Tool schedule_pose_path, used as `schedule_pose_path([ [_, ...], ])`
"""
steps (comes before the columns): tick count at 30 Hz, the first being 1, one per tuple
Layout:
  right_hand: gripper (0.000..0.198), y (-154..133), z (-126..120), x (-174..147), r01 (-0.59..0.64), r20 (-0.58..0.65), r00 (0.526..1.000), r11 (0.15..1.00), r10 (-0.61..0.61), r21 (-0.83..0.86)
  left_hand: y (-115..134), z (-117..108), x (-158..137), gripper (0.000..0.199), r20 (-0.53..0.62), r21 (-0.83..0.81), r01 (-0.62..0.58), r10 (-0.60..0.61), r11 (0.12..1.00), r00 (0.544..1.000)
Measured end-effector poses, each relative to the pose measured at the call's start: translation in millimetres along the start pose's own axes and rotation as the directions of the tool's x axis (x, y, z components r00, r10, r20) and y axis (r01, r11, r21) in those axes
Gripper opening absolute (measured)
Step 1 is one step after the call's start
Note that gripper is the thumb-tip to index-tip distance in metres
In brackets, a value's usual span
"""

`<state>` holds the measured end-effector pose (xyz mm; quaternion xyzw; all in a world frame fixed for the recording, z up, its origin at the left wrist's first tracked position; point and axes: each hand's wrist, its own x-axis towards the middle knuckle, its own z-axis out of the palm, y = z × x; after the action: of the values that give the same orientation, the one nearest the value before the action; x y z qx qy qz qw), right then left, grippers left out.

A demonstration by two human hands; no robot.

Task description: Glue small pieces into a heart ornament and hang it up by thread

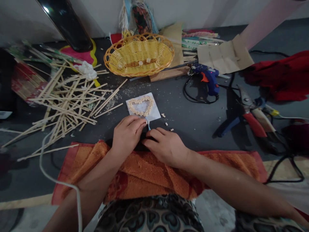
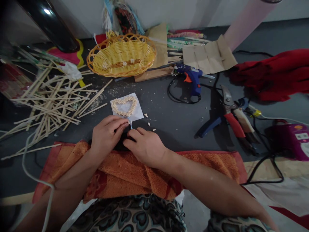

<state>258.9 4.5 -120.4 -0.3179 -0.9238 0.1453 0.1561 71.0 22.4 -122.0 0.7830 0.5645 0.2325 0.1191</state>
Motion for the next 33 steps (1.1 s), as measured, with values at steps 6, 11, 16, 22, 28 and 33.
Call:
schedule_pose_path([
  [6,0.024,9,-11,-1,-0.127,-0.124,0.982,0.986,0.140,0.105,-2,1,0,0.019,-0.023,-0.018,-0.024,0.024,1.000,0.999],
  [11,0.028,13,-15,1,-0.270,-0.149,0.956,0.958,0.255,-0.094,-2,0,1,0.019,-0.009,-0.021,-0.023,0.023,1.000,1.000],
  [16,0.032,3,-15,4,-0.279,-0.099,0.960,0.921,0.261,-0.273,-4,1,0,0.019,-0.016,-0.027,-0.038,0.038,0.999,0.999],
  [22,0.039,-3,-13,8,-0.337,0.026,0.934,0.902,0.357,-0.271,-4,1,0,0.019,0.002,-0.015,-0.036,0.036,0.999,0.999],
  [28,0.041,-1,-10,10,-0.320,0.043,0.937,0.903,0.346,-0.286,-2,0,1,0.020,0.017,-0.016,-0.020,0.021,1.000,1.000],
  [33,0.039,0,-9,9,-0.301,0.036,0.945,0.910,0.324,-0.284,-2,2,0,0.019,0.015,0.002,-0.022,0.022,1.000,1.000],
])
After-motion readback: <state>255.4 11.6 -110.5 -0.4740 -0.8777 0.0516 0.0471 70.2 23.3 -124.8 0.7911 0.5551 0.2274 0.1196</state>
